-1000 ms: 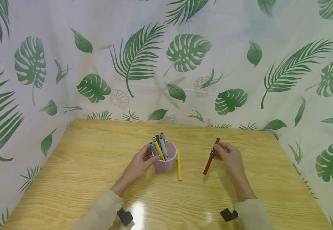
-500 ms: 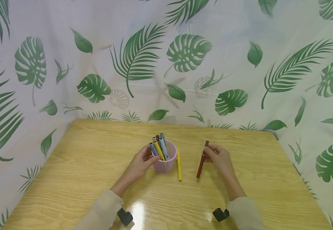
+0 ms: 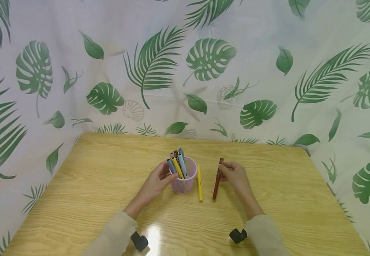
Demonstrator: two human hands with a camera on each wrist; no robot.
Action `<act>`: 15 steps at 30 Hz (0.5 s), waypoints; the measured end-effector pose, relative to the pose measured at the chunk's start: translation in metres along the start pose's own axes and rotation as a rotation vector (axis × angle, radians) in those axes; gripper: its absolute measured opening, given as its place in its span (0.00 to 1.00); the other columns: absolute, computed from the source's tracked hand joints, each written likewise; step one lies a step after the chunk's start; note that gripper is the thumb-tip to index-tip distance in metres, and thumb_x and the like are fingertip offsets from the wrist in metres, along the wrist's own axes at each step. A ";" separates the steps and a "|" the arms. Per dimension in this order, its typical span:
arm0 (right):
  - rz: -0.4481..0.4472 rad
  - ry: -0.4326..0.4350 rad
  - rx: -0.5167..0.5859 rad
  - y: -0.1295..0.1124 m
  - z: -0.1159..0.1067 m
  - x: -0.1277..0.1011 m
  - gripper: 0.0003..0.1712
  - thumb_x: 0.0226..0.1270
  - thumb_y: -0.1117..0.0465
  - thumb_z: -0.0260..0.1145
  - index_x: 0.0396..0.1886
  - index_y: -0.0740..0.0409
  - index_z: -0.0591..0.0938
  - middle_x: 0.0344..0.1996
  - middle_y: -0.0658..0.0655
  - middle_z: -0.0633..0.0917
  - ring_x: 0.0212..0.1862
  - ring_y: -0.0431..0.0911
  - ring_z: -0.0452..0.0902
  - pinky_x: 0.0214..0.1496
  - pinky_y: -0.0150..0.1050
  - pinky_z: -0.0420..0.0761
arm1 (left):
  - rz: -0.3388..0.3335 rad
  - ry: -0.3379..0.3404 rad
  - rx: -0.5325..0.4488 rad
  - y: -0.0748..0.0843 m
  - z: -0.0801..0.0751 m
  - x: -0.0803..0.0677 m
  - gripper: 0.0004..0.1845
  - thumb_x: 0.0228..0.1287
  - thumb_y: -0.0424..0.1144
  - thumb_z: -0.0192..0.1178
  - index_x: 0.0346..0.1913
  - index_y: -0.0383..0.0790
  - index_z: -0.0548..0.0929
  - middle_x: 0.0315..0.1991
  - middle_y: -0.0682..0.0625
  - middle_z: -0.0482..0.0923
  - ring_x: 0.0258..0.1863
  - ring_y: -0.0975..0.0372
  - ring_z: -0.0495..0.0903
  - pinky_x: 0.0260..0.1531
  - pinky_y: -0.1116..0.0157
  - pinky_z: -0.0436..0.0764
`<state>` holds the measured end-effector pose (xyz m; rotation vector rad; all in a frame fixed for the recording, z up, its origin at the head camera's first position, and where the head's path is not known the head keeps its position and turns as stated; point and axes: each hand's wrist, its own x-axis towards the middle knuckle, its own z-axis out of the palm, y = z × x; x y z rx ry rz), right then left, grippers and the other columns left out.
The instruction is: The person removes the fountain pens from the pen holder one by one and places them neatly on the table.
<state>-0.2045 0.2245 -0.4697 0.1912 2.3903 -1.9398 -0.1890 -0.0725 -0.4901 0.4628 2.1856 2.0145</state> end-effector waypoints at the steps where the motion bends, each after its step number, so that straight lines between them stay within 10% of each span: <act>1: 0.002 0.003 -0.016 0.000 0.002 0.000 0.24 0.80 0.61 0.62 0.63 0.78 0.76 0.42 0.63 0.87 0.36 0.42 0.82 0.46 0.43 0.89 | 0.000 0.000 -0.001 0.000 0.000 0.000 0.34 0.76 0.36 0.62 0.78 0.33 0.62 0.71 0.36 0.71 0.72 0.46 0.69 0.73 0.49 0.67; 15: -0.006 0.031 -0.153 0.010 0.020 0.005 0.21 0.76 0.63 0.65 0.58 0.78 0.80 0.42 0.69 0.88 0.32 0.44 0.85 0.39 0.40 0.89 | -0.005 -0.002 0.006 -0.002 0.000 0.001 0.34 0.76 0.36 0.62 0.78 0.34 0.63 0.71 0.36 0.71 0.72 0.46 0.69 0.73 0.48 0.67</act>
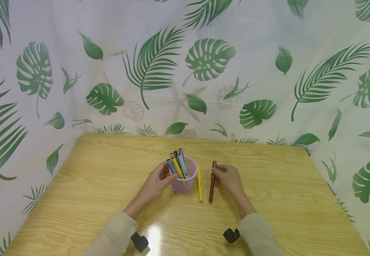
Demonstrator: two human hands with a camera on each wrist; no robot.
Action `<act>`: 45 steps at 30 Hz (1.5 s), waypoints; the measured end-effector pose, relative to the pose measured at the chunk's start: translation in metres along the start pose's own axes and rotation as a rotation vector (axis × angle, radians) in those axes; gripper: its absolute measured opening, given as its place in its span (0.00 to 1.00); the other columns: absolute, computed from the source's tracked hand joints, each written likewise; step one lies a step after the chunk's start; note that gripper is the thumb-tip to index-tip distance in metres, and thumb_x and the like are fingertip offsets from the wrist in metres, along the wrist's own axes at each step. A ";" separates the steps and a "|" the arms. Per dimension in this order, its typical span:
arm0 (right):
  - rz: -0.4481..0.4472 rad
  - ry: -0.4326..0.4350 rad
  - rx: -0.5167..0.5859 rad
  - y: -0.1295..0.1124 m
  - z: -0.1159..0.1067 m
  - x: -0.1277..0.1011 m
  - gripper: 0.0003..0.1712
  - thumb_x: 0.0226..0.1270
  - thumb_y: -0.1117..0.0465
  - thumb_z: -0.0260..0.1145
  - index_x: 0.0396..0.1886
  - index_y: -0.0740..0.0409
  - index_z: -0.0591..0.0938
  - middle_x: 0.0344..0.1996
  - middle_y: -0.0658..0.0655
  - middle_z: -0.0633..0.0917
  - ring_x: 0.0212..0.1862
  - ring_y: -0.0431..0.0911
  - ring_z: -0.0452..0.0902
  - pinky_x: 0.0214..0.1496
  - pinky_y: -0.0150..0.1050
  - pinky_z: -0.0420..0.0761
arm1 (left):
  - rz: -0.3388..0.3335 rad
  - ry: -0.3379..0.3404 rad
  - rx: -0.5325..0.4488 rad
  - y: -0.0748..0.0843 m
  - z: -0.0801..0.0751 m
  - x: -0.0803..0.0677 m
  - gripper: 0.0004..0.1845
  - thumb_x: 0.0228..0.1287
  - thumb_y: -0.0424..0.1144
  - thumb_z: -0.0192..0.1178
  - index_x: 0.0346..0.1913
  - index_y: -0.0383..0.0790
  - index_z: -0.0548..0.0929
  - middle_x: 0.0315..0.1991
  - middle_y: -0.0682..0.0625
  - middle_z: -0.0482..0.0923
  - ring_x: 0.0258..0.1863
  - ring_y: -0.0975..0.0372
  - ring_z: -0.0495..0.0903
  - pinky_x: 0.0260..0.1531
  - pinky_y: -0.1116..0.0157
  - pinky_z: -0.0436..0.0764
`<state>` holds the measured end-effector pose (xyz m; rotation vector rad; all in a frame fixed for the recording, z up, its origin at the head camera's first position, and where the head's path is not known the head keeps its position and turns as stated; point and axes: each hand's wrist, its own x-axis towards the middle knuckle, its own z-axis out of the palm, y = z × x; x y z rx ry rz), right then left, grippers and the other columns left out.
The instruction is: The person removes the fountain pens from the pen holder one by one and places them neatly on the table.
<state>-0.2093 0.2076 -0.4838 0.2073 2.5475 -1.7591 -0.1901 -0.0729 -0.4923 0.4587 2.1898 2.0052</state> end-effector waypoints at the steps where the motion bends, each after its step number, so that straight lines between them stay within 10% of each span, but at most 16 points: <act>1: -0.002 0.002 -0.009 0.001 0.001 0.001 0.20 0.76 0.64 0.65 0.57 0.78 0.80 0.42 0.69 0.88 0.32 0.44 0.85 0.38 0.40 0.89 | 0.001 0.001 0.000 0.000 0.000 0.000 0.34 0.76 0.36 0.62 0.78 0.34 0.62 0.71 0.36 0.71 0.72 0.46 0.69 0.73 0.48 0.67; 30: -0.036 0.080 -0.309 0.003 0.026 0.004 0.20 0.71 0.64 0.66 0.53 0.77 0.82 0.40 0.67 0.90 0.40 0.54 0.89 0.40 0.41 0.89 | 0.006 0.002 -0.005 0.000 0.002 -0.001 0.34 0.76 0.37 0.62 0.78 0.34 0.62 0.72 0.36 0.70 0.72 0.46 0.69 0.72 0.48 0.68; 45: -0.072 0.117 -0.362 0.000 0.033 0.002 0.18 0.67 0.65 0.65 0.50 0.77 0.83 0.27 0.59 0.90 0.27 0.45 0.84 0.26 0.32 0.80 | 0.007 0.008 -0.003 -0.001 0.001 -0.001 0.34 0.76 0.37 0.62 0.78 0.34 0.63 0.72 0.37 0.70 0.73 0.46 0.68 0.73 0.49 0.66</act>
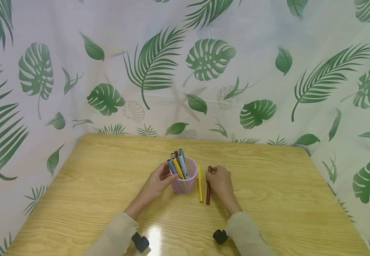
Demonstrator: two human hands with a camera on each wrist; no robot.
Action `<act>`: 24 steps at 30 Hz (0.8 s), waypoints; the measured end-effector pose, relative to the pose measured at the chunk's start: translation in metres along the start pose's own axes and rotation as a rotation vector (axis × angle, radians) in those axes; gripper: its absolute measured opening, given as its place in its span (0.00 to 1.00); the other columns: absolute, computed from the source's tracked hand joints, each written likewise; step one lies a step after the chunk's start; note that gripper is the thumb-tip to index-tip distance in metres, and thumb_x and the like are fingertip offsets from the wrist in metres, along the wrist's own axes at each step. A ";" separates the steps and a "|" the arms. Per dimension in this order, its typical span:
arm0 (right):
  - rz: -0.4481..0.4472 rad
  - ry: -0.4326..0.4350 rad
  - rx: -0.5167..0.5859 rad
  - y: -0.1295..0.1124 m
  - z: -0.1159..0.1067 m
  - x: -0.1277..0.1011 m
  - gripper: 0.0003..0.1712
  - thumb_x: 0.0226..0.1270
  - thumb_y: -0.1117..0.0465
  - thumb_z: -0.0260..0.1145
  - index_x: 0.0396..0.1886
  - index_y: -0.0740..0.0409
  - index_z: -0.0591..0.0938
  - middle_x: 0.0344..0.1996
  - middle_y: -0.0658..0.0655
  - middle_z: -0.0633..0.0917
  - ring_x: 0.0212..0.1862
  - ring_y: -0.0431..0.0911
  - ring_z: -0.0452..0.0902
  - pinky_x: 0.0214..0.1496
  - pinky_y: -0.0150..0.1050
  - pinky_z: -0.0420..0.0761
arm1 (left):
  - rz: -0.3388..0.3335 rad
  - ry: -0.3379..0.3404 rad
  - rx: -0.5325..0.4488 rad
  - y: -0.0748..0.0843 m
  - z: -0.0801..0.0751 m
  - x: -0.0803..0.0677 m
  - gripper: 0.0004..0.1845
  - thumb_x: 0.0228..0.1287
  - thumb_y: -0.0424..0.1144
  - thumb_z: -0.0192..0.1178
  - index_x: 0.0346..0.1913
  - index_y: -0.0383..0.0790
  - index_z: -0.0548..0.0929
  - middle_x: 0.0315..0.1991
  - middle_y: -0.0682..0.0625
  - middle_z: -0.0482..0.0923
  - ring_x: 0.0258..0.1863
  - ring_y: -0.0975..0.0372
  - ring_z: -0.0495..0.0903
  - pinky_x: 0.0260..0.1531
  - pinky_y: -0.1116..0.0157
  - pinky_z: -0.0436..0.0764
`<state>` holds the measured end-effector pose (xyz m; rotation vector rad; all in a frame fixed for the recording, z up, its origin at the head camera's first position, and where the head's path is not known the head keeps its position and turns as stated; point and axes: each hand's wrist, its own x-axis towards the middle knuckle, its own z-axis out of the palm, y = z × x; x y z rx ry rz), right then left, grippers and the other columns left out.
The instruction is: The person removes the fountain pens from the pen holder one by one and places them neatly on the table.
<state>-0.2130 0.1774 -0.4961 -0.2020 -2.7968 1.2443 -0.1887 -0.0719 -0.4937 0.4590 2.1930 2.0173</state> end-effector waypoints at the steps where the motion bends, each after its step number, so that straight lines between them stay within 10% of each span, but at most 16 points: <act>1: -0.002 0.002 -0.001 0.000 0.000 0.000 0.19 0.67 0.65 0.64 0.51 0.77 0.83 0.28 0.60 0.90 0.28 0.45 0.84 0.26 0.32 0.80 | 0.000 -0.001 -0.001 0.000 0.000 0.000 0.34 0.76 0.37 0.62 0.78 0.34 0.63 0.72 0.37 0.70 0.73 0.46 0.68 0.73 0.49 0.66; 24: 0.002 0.002 0.061 -0.005 -0.005 -0.007 0.23 0.74 0.60 0.61 0.58 0.75 0.80 0.45 0.70 0.88 0.50 0.61 0.86 0.54 0.55 0.86 | 0.002 0.005 0.003 0.002 0.001 0.000 0.34 0.76 0.37 0.62 0.78 0.34 0.63 0.72 0.36 0.69 0.73 0.45 0.68 0.73 0.48 0.66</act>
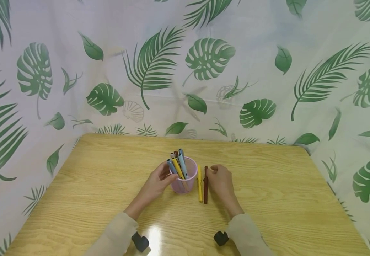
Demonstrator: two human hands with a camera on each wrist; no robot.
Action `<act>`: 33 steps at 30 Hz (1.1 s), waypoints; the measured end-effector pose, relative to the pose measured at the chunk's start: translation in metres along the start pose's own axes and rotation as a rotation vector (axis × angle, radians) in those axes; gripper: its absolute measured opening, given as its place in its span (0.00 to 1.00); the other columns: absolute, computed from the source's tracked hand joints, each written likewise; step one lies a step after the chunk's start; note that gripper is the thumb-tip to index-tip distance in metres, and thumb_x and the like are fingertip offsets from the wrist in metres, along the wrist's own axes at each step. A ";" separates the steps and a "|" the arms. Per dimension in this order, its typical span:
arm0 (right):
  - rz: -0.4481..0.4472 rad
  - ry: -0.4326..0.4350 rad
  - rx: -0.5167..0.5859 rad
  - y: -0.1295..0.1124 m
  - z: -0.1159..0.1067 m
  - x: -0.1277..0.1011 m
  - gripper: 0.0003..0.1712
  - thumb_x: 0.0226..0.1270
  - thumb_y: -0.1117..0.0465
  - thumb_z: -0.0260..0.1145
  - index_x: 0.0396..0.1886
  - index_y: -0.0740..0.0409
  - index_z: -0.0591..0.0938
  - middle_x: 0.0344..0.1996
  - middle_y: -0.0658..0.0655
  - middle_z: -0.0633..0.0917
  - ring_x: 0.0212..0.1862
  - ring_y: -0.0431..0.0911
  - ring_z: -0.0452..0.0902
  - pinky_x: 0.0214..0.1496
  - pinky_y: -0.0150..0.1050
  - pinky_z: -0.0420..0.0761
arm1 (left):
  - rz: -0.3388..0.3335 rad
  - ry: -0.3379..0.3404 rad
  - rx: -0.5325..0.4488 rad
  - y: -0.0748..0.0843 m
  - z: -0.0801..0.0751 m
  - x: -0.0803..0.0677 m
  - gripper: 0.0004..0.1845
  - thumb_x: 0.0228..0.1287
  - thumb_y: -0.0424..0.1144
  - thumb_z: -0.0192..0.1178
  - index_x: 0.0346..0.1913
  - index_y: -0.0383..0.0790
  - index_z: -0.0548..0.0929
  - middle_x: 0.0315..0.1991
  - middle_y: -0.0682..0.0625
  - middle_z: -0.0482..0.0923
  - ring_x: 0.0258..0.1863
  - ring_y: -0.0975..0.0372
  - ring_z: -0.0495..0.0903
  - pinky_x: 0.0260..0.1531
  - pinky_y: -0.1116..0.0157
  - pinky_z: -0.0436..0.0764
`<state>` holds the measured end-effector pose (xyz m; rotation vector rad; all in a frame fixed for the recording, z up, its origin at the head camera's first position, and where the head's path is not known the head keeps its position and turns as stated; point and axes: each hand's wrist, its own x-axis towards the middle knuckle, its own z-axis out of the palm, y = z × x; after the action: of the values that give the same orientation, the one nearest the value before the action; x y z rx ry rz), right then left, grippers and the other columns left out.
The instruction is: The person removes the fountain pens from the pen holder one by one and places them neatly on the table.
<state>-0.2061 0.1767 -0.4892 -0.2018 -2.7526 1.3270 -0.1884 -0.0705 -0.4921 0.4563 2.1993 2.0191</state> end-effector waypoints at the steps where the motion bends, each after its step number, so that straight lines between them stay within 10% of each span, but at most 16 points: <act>1: -0.006 0.003 0.009 -0.002 -0.001 0.000 0.23 0.74 0.60 0.61 0.58 0.74 0.80 0.46 0.69 0.88 0.50 0.61 0.86 0.54 0.55 0.86 | 0.001 0.000 -0.001 0.001 0.000 0.000 0.34 0.76 0.37 0.62 0.78 0.33 0.63 0.72 0.36 0.69 0.73 0.45 0.68 0.73 0.48 0.66; 19: -0.323 0.068 0.188 -0.050 -0.005 -0.011 0.14 0.72 0.64 0.68 0.52 0.69 0.86 0.40 0.62 0.89 0.43 0.53 0.84 0.48 0.45 0.85 | -0.006 0.004 -0.002 0.001 0.000 0.001 0.34 0.76 0.37 0.63 0.78 0.34 0.63 0.73 0.36 0.69 0.73 0.45 0.68 0.73 0.47 0.66; 33: -0.383 0.014 0.190 -0.069 0.008 -0.015 0.19 0.71 0.62 0.72 0.57 0.67 0.84 0.48 0.62 0.87 0.50 0.53 0.82 0.50 0.46 0.85 | -0.012 -0.001 -0.015 -0.001 0.000 0.001 0.33 0.76 0.37 0.62 0.78 0.35 0.64 0.72 0.36 0.70 0.72 0.45 0.69 0.72 0.48 0.68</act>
<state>-0.1980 0.1257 -0.4400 0.3105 -2.4623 1.4501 -0.1894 -0.0703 -0.4929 0.4410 2.1804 2.0275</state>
